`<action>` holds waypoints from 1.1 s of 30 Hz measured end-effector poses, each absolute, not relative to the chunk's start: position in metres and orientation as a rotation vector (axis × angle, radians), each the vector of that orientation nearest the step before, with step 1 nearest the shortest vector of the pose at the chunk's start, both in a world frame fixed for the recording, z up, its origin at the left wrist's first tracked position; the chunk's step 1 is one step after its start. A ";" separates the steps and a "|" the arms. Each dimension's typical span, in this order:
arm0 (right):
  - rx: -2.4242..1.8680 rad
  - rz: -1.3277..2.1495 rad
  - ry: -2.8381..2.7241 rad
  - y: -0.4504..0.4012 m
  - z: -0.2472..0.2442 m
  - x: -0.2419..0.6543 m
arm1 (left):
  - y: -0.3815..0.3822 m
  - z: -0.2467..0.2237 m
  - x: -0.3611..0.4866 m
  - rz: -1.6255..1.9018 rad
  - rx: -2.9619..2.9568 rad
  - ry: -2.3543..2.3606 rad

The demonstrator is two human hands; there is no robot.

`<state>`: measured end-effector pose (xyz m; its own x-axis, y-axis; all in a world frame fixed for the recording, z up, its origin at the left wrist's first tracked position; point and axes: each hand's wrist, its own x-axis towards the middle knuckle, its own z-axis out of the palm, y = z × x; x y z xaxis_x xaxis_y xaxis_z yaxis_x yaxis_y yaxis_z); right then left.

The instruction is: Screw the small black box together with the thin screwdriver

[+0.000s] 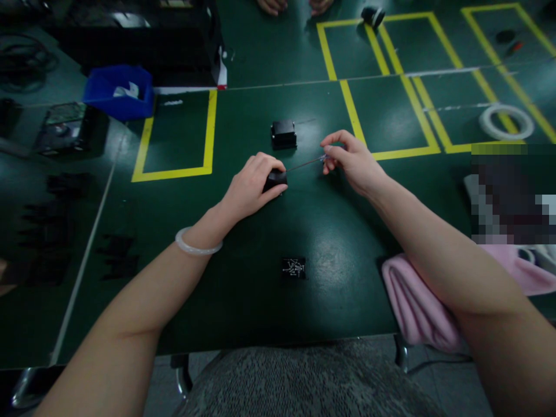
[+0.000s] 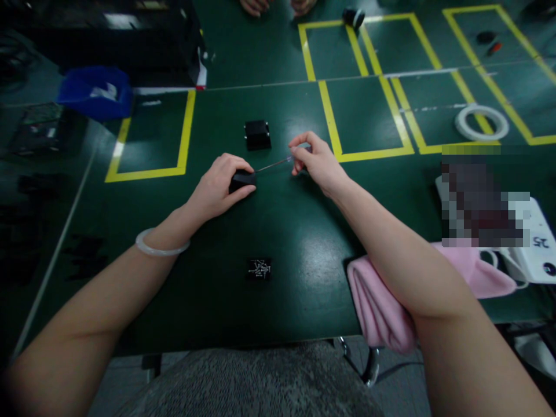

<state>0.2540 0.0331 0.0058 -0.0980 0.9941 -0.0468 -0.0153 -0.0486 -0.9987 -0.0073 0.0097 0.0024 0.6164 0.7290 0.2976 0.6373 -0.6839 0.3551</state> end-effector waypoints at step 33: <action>-1.156 1.352 -1.233 0.034 0.007 0.254 | 0.010 0.001 -0.008 0.637 2.644 1.111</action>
